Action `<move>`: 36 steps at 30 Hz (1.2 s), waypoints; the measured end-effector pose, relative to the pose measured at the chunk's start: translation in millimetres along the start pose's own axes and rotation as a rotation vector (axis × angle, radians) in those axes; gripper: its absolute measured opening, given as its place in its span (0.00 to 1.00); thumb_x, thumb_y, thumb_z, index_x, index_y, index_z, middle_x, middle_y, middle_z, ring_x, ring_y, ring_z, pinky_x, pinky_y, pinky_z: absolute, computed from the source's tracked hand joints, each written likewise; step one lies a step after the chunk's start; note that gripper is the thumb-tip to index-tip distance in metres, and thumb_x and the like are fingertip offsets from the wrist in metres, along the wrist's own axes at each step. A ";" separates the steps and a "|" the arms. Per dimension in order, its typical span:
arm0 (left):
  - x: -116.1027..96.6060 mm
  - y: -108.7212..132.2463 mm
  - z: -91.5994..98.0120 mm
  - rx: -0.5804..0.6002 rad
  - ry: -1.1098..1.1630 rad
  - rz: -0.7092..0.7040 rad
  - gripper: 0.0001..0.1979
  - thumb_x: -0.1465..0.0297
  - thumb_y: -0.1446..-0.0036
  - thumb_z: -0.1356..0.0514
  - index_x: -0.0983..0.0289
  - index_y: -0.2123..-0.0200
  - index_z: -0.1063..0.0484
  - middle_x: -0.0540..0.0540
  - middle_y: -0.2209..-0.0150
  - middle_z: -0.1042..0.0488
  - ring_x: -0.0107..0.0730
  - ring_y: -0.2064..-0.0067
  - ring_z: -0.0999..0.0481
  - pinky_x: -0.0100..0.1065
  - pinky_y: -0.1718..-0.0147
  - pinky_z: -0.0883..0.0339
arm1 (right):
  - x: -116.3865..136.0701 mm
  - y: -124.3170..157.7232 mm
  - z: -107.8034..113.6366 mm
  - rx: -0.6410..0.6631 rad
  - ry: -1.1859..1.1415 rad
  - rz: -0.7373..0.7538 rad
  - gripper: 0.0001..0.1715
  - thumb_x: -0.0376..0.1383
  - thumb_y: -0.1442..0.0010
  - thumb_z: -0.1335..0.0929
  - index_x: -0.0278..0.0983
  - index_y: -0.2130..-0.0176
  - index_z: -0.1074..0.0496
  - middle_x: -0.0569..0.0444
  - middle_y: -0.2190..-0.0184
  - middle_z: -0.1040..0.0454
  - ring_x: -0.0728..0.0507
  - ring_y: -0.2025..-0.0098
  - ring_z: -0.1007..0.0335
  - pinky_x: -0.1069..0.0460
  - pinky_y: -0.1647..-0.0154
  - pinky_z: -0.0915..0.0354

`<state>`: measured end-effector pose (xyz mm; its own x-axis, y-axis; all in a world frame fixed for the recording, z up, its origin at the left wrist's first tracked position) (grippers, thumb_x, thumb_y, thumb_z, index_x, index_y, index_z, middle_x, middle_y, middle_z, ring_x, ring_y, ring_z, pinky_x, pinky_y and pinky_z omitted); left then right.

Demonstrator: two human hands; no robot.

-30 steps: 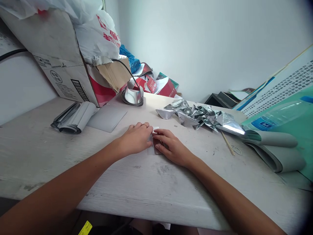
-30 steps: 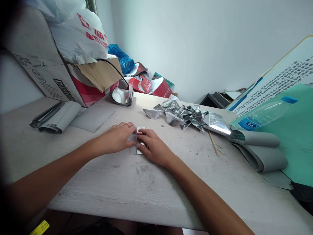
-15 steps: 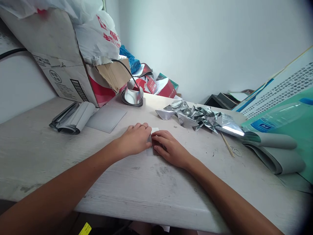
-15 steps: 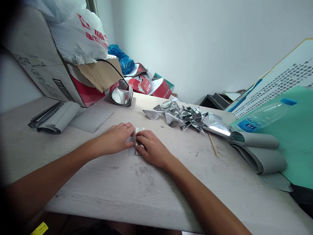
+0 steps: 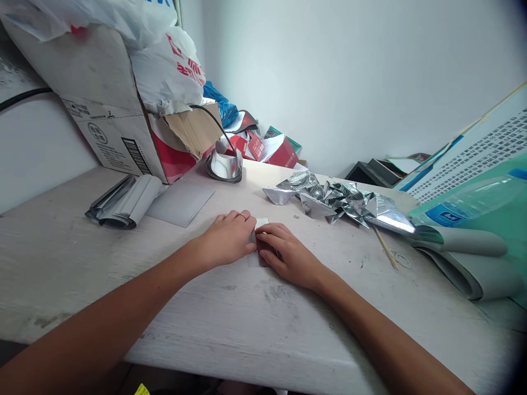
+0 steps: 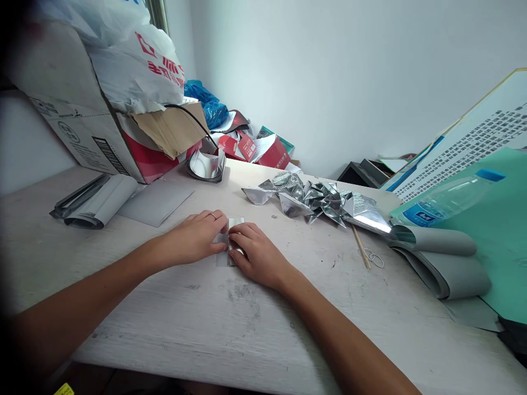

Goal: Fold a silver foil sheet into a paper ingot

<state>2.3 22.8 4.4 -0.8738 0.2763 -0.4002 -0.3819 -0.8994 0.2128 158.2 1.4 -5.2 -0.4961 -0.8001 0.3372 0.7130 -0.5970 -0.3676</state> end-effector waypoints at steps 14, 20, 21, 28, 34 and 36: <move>1.2 0.9 0.9 0.014 0.014 0.005 0.18 0.57 0.46 0.49 0.59 0.55 0.37 0.47 0.43 0.37 0.29 0.38 0.39 0.53 0.32 0.42 | -1.6 1.6 -0.7 0.019 -0.045 -0.066 0.11 0.31 0.34 0.36 0.34 0.52 0.30 0.46 0.48 0.30 0.42 0.44 0.37 0.44 0.42 0.36; 0.2 2.6 0.6 0.018 -0.010 0.023 0.18 0.56 0.45 0.50 0.58 0.53 0.38 0.47 0.43 0.38 0.29 0.38 0.39 0.53 0.33 0.41 | 0.0 0.0 -0.5 0.008 -0.034 -0.050 0.10 0.31 0.34 0.36 0.34 0.52 0.31 0.45 0.49 0.29 0.41 0.45 0.36 0.43 0.43 0.35; 0.3 3.5 0.9 0.018 -0.018 0.032 0.19 0.56 0.44 0.51 0.58 0.53 0.38 0.48 0.43 0.38 0.30 0.37 0.39 0.53 0.33 0.41 | 0.5 -0.2 -0.2 0.007 -0.033 -0.044 0.11 0.31 0.34 0.36 0.34 0.52 0.31 0.45 0.49 0.29 0.41 0.45 0.36 0.43 0.43 0.35; 1.7 8.9 3.3 -0.011 -0.068 0.125 0.24 0.51 0.45 0.52 0.59 0.51 0.38 0.51 0.41 0.39 0.37 0.35 0.43 0.55 0.33 0.44 | 1.2 0.1 1.4 0.022 -0.033 -0.038 0.13 0.32 0.32 0.37 0.35 0.49 0.31 0.46 0.48 0.29 0.40 0.43 0.37 0.41 0.42 0.34; 3.7 6.8 1.2 0.009 -0.074 0.116 0.25 0.51 0.45 0.52 0.57 0.49 0.38 0.52 0.40 0.40 0.35 0.35 0.43 0.54 0.31 0.43 | -0.3 -0.2 0.5 0.029 -0.030 -0.045 0.13 0.32 0.33 0.37 0.35 0.49 0.31 0.45 0.48 0.29 0.40 0.43 0.37 0.41 0.42 0.35; 4.4 6.8 1.1 0.012 -0.075 0.114 0.25 0.50 0.45 0.52 0.57 0.49 0.38 0.52 0.40 0.40 0.35 0.35 0.43 0.53 0.31 0.43 | -0.5 -0.1 0.4 0.031 -0.031 -0.049 0.13 0.32 0.33 0.37 0.34 0.49 0.31 0.45 0.48 0.29 0.41 0.43 0.37 0.42 0.42 0.35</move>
<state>-4.4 18.3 5.1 -0.9316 0.1975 -0.3050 -0.2819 -0.9224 0.2638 158.6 1.9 -5.0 -0.5159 -0.7672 0.3812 0.7034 -0.6333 -0.3226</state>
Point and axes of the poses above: each hand's wrist, its own y-axis away from the middle knuckle, its own z-axis out of the back of the hand, x = y × z, the point moved 4 cm from there along -y, towards the middle knuckle
